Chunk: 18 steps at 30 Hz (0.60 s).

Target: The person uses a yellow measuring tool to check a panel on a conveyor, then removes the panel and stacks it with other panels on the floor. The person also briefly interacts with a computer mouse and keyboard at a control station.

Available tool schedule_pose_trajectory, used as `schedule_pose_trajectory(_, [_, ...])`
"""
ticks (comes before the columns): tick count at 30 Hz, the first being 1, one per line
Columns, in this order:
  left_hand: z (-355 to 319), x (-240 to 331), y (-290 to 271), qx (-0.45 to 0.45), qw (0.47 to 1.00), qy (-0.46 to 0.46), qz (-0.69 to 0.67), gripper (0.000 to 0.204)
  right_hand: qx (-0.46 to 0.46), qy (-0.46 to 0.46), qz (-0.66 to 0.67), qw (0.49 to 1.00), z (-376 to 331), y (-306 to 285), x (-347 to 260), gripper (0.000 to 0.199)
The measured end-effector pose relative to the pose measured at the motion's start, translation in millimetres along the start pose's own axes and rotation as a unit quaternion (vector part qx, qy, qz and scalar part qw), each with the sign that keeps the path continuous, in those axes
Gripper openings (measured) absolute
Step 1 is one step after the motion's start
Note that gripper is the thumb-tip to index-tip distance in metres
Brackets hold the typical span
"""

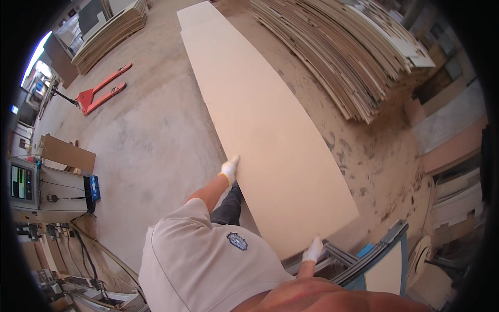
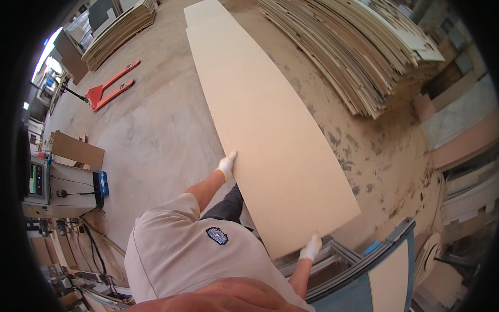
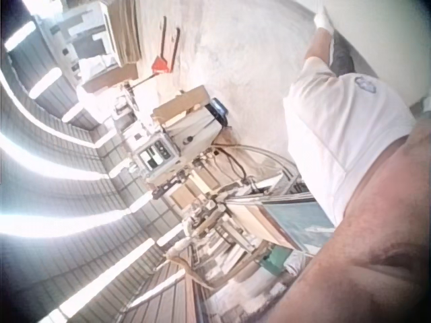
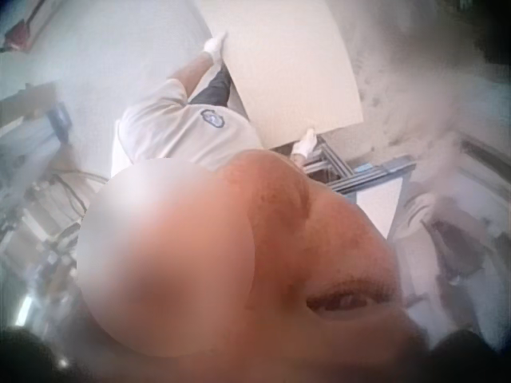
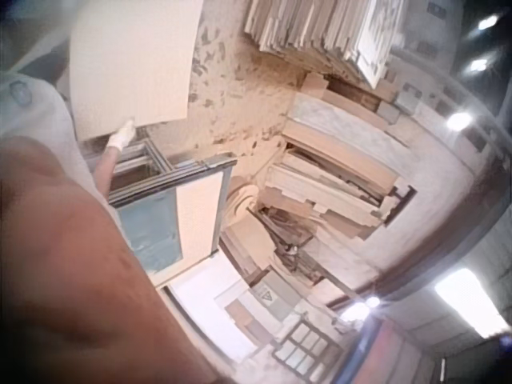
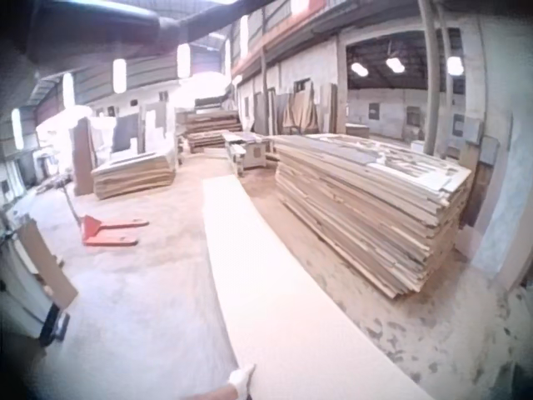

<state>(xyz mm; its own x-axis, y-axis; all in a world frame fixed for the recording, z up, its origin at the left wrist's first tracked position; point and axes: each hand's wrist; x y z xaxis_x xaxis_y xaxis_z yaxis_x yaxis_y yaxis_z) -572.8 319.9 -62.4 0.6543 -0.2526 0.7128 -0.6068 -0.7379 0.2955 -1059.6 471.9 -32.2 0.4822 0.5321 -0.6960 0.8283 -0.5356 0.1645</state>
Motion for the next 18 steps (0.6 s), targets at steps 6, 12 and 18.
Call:
schedule_pose_trajectory(6, [5.5,60.1,21.8,0.04,0.997,0.051,-0.032,0.051,-0.061,0.136,-0.11,0.983,71.3,309.0,-9.9,0.043])
schedule_pose_trajectory(12, [145.1,201.2,21.4,0.008,0.992,0.106,0.074,0.051,-0.147,0.087,-0.13,0.977,95.9,509.8,-16.8,0.037])
schedule_pose_trajectory(18, [198.3,200.7,-21.1,-0.053,0.89,-0.047,0.45,0.075,-0.177,0.259,-0.317,0.895,188.2,539.0,-22.8,0.042])
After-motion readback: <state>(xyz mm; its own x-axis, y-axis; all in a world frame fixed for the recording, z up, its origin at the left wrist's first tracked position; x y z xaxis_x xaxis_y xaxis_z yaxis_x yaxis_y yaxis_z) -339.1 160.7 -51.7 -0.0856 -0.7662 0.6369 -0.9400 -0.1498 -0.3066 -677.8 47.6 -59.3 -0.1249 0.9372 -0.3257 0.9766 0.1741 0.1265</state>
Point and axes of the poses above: each hand's wrist, its own z-axis towards the middle knuckle, its own y-axis out of the palm, x = y × z, and after that the axes turned 12 degrees about y, right-handed
